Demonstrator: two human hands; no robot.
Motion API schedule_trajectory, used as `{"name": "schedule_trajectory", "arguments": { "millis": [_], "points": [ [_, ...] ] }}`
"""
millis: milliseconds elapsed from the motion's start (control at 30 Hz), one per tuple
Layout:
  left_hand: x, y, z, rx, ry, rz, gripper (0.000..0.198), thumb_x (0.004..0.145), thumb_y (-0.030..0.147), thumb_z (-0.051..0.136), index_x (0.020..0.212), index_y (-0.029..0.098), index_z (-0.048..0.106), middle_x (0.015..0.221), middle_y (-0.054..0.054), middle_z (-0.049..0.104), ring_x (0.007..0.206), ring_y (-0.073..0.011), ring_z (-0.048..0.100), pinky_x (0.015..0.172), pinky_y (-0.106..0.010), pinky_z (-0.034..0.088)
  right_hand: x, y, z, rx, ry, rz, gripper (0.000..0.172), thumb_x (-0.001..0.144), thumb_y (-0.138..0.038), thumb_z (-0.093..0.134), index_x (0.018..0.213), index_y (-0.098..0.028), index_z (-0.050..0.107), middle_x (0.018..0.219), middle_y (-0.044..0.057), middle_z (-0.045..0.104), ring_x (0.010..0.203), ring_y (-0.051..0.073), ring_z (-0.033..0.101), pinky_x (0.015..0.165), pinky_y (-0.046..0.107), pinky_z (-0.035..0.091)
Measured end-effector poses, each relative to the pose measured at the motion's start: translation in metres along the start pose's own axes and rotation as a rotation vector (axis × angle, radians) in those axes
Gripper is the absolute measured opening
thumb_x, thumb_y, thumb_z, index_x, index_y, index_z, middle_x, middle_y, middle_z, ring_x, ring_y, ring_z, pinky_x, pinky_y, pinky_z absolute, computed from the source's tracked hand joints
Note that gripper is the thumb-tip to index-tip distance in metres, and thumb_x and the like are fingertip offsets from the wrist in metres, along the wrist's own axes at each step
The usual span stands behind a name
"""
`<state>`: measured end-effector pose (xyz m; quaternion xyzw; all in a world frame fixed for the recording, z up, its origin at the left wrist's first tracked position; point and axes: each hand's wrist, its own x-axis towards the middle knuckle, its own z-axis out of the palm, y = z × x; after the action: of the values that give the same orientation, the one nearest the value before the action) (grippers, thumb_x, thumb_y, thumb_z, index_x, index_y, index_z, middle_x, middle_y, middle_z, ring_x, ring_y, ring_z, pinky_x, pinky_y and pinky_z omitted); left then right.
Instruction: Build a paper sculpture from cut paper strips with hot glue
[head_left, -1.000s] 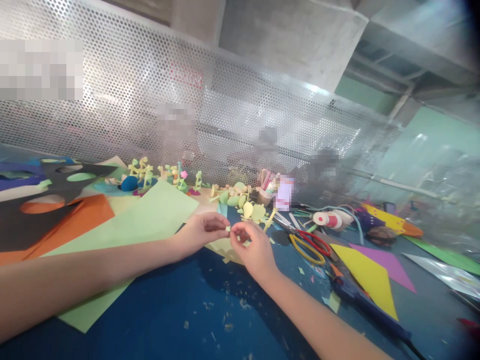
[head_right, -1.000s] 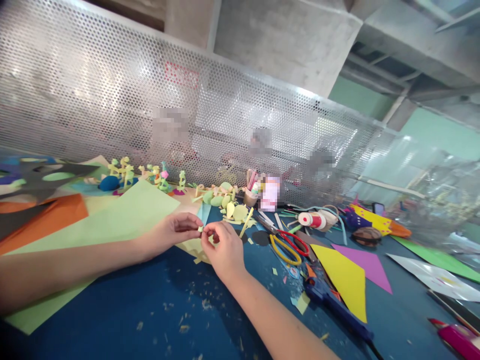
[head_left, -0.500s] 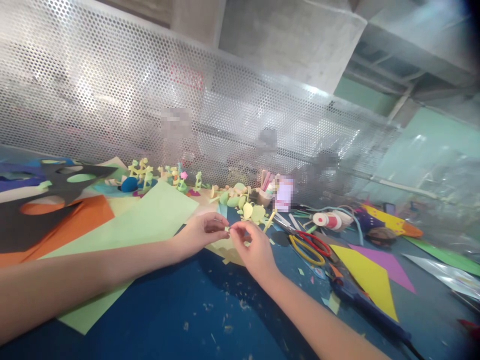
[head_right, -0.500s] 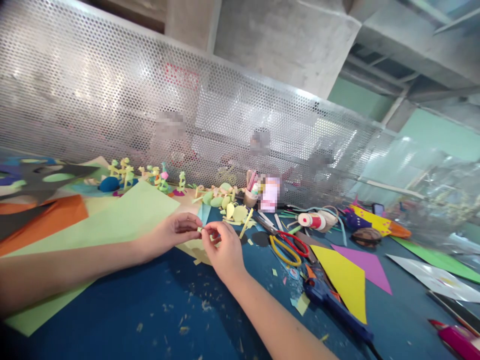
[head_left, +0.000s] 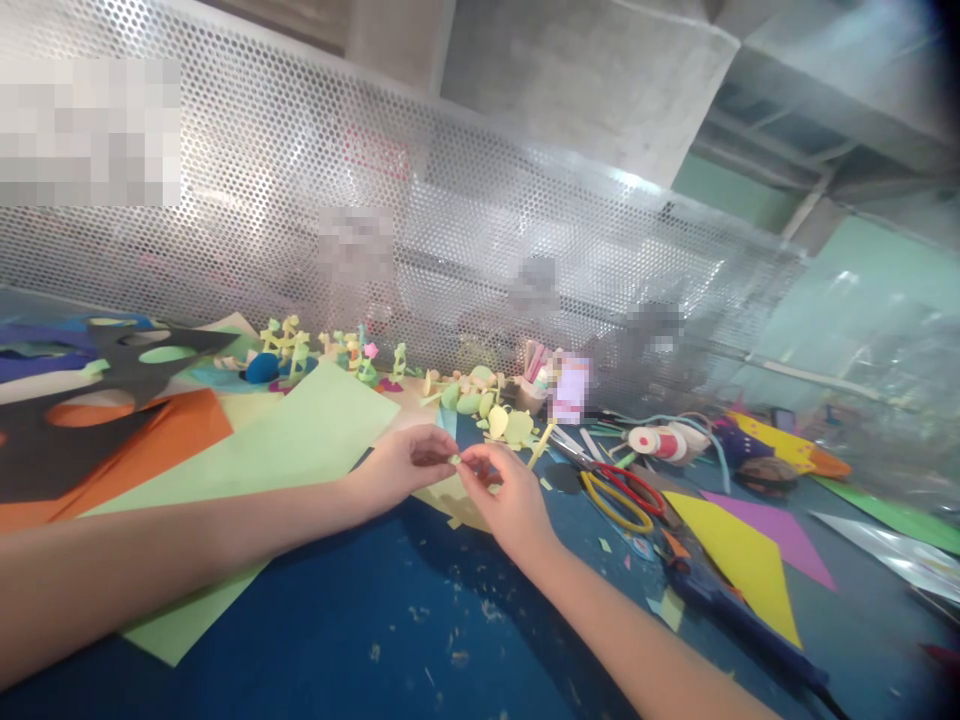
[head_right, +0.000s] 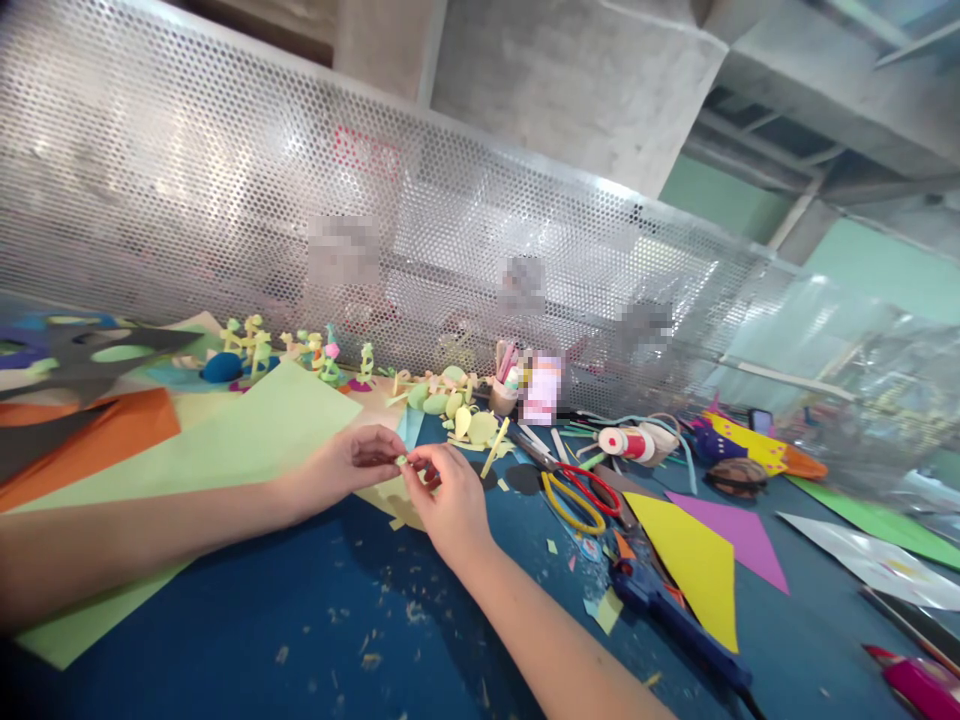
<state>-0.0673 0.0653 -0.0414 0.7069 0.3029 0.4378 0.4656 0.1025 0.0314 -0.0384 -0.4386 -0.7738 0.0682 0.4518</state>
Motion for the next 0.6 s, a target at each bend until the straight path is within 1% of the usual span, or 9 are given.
{"name": "schedule_trajectory", "arguments": {
  "millis": [133,400,533,600],
  "points": [
    [0.0004,0.0002,-0.0005,-0.001,-0.028,0.006,0.016,0.073,0.026,0.063,0.086,0.016,0.059,0.084,-0.003,0.064,0.084,-0.0159,0.061,0.081,-0.03,0.046,0.0003,-0.0001,-0.0004,-0.009,-0.003,0.003,0.009,0.082,-0.024,0.052,0.087,-0.02,0.059,0.082,0.002,0.06,0.067,0.013,0.057,0.063,0.023,0.049],
    [0.0006,0.0013,-0.0001,0.022,-0.016,0.0,0.018,0.073,0.028,0.063,0.086,0.016,0.059,0.083,-0.002,0.063,0.083,-0.016,0.061,0.081,-0.03,0.046,0.0014,-0.001,-0.0013,0.027,0.001,0.002,0.012,0.082,-0.024,0.051,0.09,-0.019,0.059,0.084,0.003,0.06,0.07,0.013,0.058,0.059,0.021,0.049],
    [0.0001,0.0031,0.0012,0.032,-0.034,0.004,0.019,0.074,0.03,0.062,0.086,0.016,0.06,0.083,-0.002,0.064,0.083,-0.0161,0.061,0.081,-0.03,0.046,0.0003,-0.0001,0.0004,0.03,0.005,0.011,0.012,0.082,-0.025,0.05,0.086,-0.019,0.059,0.08,0.003,0.06,0.067,0.013,0.057,0.057,0.021,0.049],
    [-0.0006,0.0047,0.0016,0.02,-0.048,-0.001,0.022,0.074,0.031,0.062,0.09,0.016,0.06,0.086,-0.003,0.065,0.085,-0.0168,0.062,0.083,-0.031,0.046,0.0004,-0.0011,0.0,0.03,0.014,0.025,0.011,0.08,-0.024,0.05,0.083,-0.018,0.059,0.077,0.003,0.06,0.066,0.013,0.057,0.057,0.021,0.049]
  ]
}}
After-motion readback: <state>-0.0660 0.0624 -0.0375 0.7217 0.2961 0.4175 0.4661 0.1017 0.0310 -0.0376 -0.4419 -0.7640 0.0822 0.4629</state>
